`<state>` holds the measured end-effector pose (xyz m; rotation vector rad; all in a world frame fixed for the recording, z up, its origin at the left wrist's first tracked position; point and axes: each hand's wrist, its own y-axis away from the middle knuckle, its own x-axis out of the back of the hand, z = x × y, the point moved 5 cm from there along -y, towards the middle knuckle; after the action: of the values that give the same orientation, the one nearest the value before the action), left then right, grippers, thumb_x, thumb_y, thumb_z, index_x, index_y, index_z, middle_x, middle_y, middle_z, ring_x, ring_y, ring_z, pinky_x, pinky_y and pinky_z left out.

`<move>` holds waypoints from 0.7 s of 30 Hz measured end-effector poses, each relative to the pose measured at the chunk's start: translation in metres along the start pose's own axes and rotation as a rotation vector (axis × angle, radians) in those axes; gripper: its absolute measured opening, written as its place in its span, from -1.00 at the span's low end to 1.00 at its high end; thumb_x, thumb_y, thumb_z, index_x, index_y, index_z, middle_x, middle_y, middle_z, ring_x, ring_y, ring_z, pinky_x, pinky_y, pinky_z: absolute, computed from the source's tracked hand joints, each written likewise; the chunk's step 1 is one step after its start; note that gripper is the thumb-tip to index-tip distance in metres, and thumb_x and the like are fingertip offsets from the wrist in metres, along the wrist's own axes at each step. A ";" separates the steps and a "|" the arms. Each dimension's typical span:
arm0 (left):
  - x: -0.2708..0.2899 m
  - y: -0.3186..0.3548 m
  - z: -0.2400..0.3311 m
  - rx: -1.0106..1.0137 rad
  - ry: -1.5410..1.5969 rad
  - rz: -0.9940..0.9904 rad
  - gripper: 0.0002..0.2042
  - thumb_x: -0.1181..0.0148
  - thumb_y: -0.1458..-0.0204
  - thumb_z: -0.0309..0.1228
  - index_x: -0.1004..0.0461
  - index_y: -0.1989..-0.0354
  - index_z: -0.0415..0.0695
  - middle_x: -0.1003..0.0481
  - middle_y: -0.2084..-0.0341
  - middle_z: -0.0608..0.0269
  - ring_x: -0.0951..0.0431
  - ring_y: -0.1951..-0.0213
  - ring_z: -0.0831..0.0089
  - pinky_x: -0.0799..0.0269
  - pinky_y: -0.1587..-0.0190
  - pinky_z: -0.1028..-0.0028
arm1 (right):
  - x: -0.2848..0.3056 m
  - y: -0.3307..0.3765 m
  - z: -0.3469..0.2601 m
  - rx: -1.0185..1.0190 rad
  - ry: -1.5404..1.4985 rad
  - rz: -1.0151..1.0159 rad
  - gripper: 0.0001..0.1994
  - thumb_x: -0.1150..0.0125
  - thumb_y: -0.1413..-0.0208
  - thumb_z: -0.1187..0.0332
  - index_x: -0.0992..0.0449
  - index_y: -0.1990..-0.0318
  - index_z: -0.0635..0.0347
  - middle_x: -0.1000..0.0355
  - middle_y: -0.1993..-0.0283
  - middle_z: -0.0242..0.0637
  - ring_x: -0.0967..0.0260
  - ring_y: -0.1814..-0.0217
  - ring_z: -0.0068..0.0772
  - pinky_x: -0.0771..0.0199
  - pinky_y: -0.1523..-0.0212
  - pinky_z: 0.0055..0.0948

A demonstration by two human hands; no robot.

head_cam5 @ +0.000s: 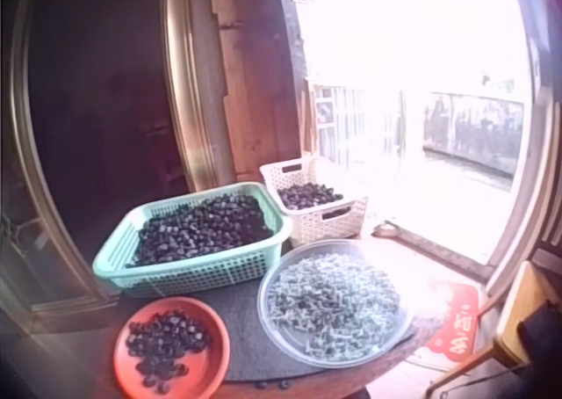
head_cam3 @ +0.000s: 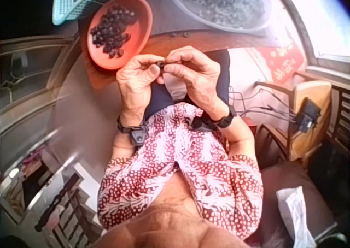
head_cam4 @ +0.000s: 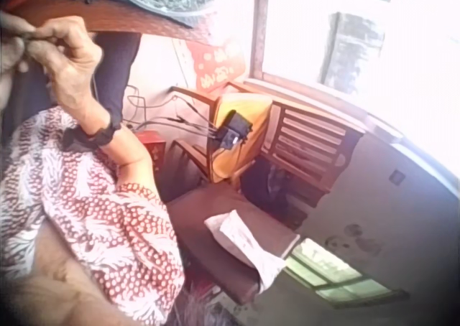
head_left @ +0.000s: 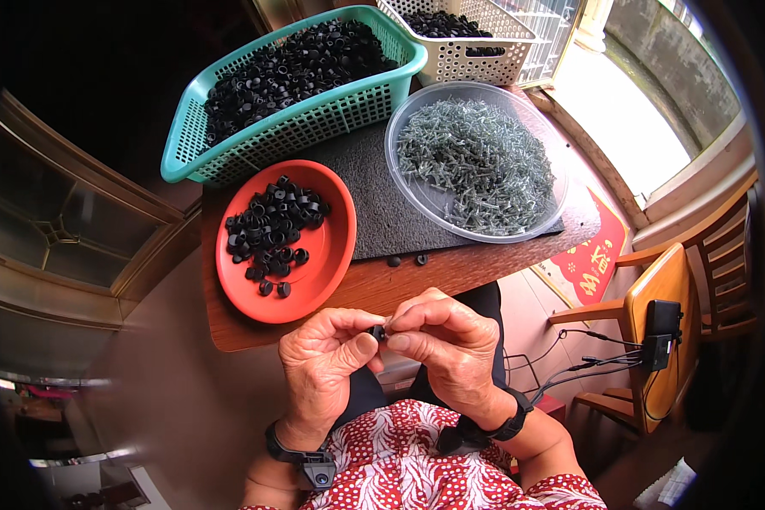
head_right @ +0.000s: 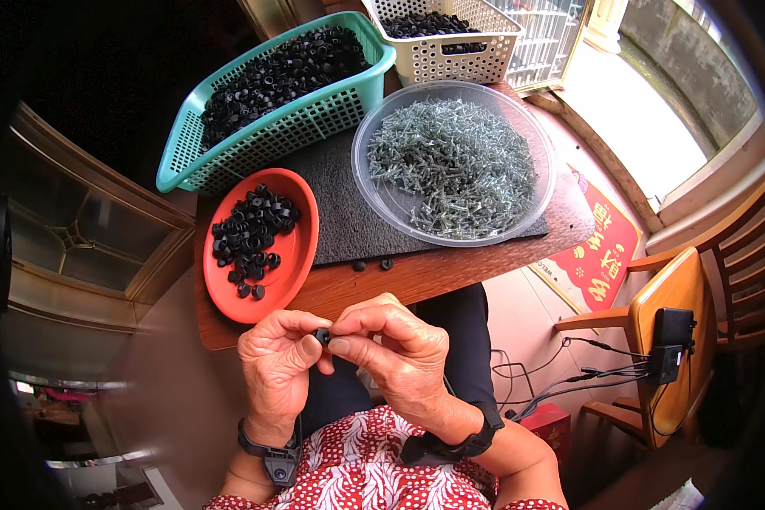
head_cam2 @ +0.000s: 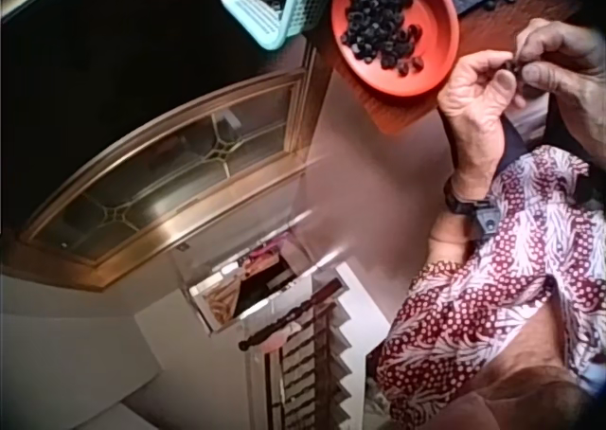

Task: Assembling small black plastic components by hand-inserting pins at a workstation.

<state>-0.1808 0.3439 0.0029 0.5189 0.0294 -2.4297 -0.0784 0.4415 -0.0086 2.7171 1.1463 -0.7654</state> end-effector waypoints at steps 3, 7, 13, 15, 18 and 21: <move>-0.002 0.002 0.002 -0.020 -0.051 0.004 -0.83 -0.24 0.03 -0.53 -0.48 0.27 -0.33 -0.51 0.40 0.16 -0.48 0.49 0.53 -0.44 0.43 0.61 | 0.001 0.000 -0.002 0.099 0.148 0.002 -0.85 -0.31 0.16 0.65 -0.54 0.36 0.32 -0.44 0.33 -0.29 -0.31 0.35 -0.58 -0.31 0.36 -0.60; -0.002 0.003 0.002 -0.027 -0.081 0.000 -0.84 -0.24 0.02 -0.54 -0.48 0.27 -0.32 -0.50 0.39 0.18 -0.47 0.49 0.54 -0.43 0.42 0.61 | 0.000 0.001 -0.003 0.146 0.173 0.034 -0.84 -0.33 0.20 0.63 -0.54 0.39 0.28 -0.45 0.38 -0.32 -0.28 0.39 -0.56 -0.27 0.38 -0.57; -0.003 0.005 0.005 -0.066 -0.139 0.014 -0.85 -0.22 0.01 -0.55 -0.48 0.26 -0.32 -0.48 0.41 0.22 -0.46 0.47 0.56 -0.43 0.41 0.61 | -0.007 0.004 -0.017 0.385 0.486 0.027 -0.79 -0.36 0.26 0.61 -0.53 0.38 0.23 -0.46 0.43 -0.31 -0.31 0.41 -0.41 -0.29 0.38 -0.49; -0.003 0.006 0.005 -0.061 -0.151 0.033 -0.86 -0.20 0.00 -0.57 -0.48 0.26 -0.32 -0.47 0.41 0.23 -0.46 0.45 0.57 -0.44 0.41 0.61 | -0.009 0.004 -0.021 0.438 0.546 0.022 -0.78 -0.36 0.26 0.60 -0.53 0.37 0.22 -0.46 0.44 -0.31 -0.32 0.42 -0.38 -0.29 0.38 -0.48; -0.003 0.006 0.007 -0.105 -0.240 0.023 -0.87 -0.19 0.00 -0.59 -0.48 0.26 -0.32 -0.47 0.41 0.22 -0.46 0.45 0.56 -0.44 0.40 0.61 | -0.011 0.004 -0.022 0.467 0.604 -0.003 -0.78 -0.35 0.26 0.62 -0.53 0.37 0.22 -0.46 0.43 -0.30 -0.32 0.41 -0.38 -0.29 0.39 -0.47; -0.002 0.007 0.006 -0.110 -0.206 0.043 -0.86 -0.20 0.00 -0.59 -0.49 0.26 -0.33 -0.47 0.41 0.22 -0.46 0.46 0.56 -0.44 0.40 0.61 | -0.011 0.005 -0.021 0.508 0.660 -0.001 -0.76 -0.34 0.27 0.63 -0.53 0.35 0.22 -0.46 0.41 -0.30 -0.33 0.41 -0.37 -0.29 0.40 -0.47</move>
<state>-0.1770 0.3386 0.0097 0.2170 0.0634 -2.4109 -0.0728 0.4363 0.0149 3.5554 1.1668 -0.1448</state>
